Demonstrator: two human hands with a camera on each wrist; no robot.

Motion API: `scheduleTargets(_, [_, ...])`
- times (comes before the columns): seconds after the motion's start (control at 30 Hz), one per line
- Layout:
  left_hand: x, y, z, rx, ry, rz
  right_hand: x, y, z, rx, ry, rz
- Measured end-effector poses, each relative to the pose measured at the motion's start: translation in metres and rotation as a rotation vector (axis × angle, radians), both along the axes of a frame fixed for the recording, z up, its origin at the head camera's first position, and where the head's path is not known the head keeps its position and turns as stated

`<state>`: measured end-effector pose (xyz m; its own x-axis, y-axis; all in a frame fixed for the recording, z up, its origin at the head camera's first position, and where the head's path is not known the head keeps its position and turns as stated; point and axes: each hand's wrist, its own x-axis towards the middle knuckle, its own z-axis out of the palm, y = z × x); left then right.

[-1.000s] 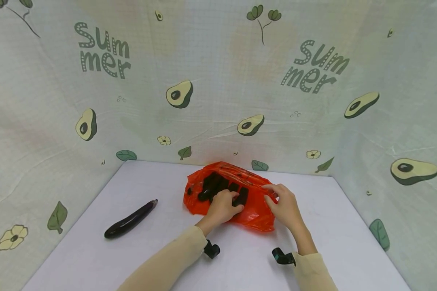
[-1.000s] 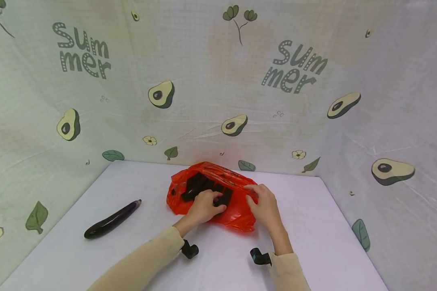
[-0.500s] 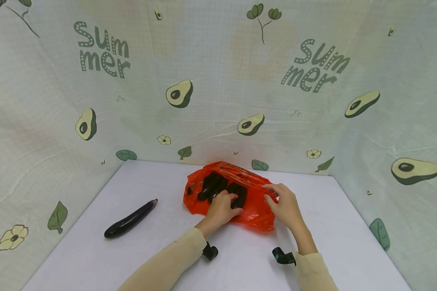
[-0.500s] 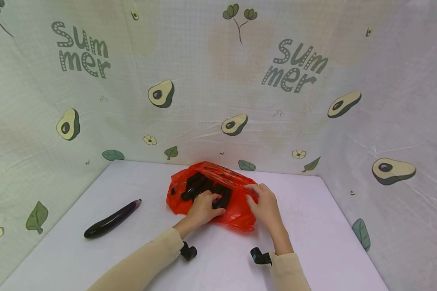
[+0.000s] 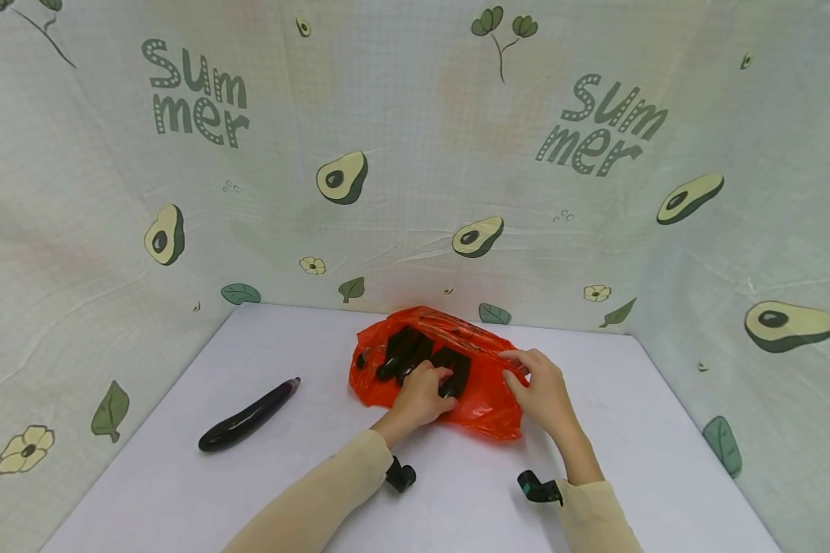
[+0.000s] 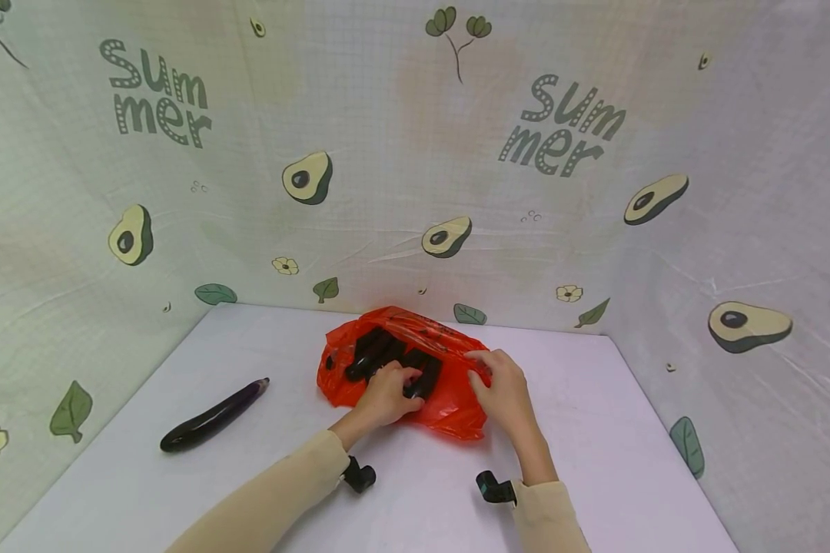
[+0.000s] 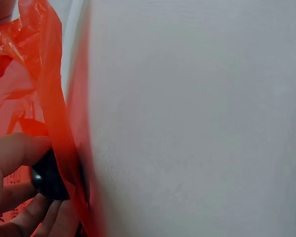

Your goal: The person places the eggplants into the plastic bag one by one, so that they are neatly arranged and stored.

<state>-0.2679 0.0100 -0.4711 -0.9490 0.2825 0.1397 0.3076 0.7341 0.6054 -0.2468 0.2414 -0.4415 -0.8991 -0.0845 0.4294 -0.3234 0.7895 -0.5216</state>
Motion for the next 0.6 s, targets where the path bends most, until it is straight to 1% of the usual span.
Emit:
scheduleTargets(0.17, [-0.0003, 0.0021, 0.0029, 0.013, -0.012, 0.016, 0.0002, 0.0001, 0.0, -0.005, 0.0, 0.0])
scheduleTargets(0.37, [-0.0013, 0.0051, 0.004, 0.0, 0.008, 0.049, -0.0002, 0.0006, -0.0006, -0.003, 0.008, 0.005])
scheduleTargets(0.6, [-0.0013, 0.0073, 0.0033, 0.009, 0.009, 0.076, 0.0006, 0.0002, -0.0002, -0.005, 0.009, 0.006])
